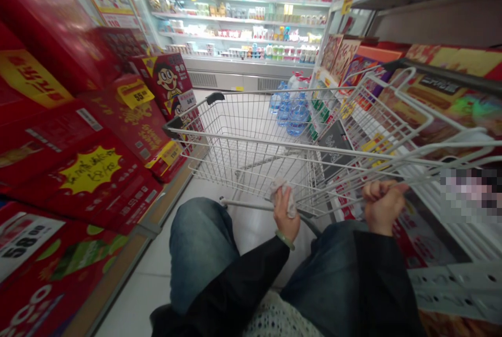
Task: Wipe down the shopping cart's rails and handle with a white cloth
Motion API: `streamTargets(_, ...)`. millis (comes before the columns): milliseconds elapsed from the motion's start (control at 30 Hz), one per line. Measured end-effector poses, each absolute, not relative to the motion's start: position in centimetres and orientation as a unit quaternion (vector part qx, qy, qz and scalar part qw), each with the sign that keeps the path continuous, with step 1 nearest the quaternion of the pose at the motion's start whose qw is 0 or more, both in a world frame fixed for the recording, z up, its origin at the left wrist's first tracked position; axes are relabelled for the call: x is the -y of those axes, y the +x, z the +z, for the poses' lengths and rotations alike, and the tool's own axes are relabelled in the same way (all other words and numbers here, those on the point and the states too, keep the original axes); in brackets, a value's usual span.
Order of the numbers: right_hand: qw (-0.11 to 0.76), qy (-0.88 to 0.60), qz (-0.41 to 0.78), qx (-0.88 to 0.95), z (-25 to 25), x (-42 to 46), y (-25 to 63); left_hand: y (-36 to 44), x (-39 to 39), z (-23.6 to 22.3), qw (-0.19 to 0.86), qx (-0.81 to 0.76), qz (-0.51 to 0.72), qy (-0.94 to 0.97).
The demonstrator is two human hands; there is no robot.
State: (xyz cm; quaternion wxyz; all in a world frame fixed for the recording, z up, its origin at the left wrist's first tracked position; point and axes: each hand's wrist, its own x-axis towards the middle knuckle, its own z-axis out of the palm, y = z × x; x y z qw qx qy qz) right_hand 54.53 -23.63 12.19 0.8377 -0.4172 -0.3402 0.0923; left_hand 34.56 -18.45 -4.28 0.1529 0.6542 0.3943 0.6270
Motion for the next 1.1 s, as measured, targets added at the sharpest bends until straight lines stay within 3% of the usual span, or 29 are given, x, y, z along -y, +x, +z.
streamTargets(233, 0.839, -0.408, 0.094, 0.349, 11.9, 23.8, 55.2, 37.6, 17.6, -4.1, 0.021, -0.034, 0.490, 0.871)
streamTargets(433, 0.827, -0.401, 0.113, 0.378, 11.9, 24.0, 55.5, 32.5, 12.8, -1.9, 0.011, 0.075, 0.433, 0.898)
streamTargets(633, 0.828, -0.390, 0.123, 0.383, 11.9, 23.6, 55.1, 18.1, 6.7, 0.5, 0.092, -0.076, 0.403, 0.907)
streamTargets(833, 0.830, -0.376, 0.128, 0.392, 11.7, 23.0, 54.3, 6.4, 1.7, 4.4, 0.149, -0.337, 0.505, 0.780)
streamTargets(967, 0.830, -0.379, 0.134, 0.387, 11.6, 22.7, 53.7, 4.2, 0.2, 5.9, 0.123, -0.506, 0.622, 0.584)
streamTargets(1100, 0.840, -0.378, 0.125, 0.369, 11.6, 22.6, 53.6, 7.9, -1.1, 6.0, 0.125, -0.594, 0.685, 0.403)
